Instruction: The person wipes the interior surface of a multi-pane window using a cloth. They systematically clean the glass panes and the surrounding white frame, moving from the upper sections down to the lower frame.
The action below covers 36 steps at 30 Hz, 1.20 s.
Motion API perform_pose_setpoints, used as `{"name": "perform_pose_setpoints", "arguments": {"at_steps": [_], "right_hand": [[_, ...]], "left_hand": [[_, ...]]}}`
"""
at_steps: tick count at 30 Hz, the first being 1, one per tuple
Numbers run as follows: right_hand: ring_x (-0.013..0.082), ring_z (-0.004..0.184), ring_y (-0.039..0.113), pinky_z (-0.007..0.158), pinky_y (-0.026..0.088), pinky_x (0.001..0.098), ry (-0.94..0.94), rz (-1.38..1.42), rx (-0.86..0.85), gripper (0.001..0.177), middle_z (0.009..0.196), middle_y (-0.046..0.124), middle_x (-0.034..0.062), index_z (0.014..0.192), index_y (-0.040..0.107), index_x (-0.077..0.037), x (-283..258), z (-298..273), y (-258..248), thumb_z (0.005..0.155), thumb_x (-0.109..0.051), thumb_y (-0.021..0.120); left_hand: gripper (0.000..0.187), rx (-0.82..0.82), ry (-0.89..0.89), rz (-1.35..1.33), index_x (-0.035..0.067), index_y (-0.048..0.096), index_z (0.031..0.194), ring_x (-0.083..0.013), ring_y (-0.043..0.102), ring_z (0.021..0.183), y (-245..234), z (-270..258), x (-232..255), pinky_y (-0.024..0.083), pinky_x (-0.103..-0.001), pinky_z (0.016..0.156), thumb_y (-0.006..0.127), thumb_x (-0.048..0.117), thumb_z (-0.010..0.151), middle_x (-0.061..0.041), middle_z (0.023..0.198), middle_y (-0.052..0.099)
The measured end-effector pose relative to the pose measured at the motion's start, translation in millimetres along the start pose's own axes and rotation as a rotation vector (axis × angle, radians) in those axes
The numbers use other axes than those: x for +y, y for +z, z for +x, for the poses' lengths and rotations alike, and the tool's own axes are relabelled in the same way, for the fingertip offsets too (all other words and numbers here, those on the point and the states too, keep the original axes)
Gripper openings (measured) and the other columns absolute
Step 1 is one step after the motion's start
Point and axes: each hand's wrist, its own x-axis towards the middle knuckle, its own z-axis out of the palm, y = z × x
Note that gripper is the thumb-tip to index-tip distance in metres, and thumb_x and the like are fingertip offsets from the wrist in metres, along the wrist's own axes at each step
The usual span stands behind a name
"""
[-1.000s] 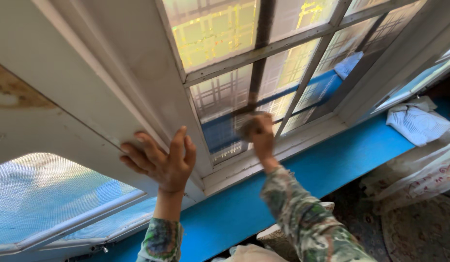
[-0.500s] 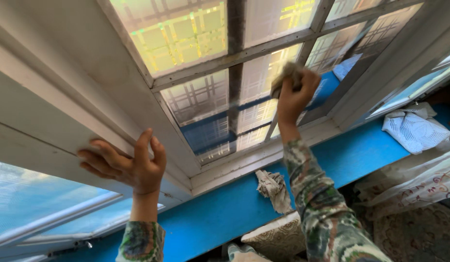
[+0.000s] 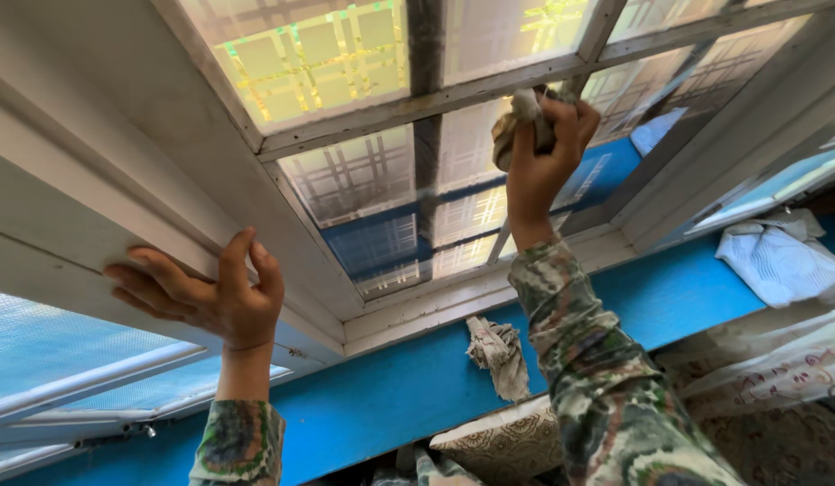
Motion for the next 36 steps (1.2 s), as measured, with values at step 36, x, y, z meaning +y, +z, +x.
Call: {"name": "perform_pose_setpoints", "arguments": {"at_steps": [36], "right_hand": [[0.0420,0.142,0.041,0.125,0.029,0.0506,0.061,-0.327,-0.331,0.041,0.150,0.044,0.0186,0.144,0.050,0.000,133,-217,34,0.105,-0.011,0.051]], "left_hand": [[0.026,-0.082,-0.077,-0.107,0.012,0.077,0.111,-0.0422,0.040,0.134,-19,13,14,0.037,-0.057,0.114,0.055,0.026,0.105,-0.027,0.140,0.045]]}}
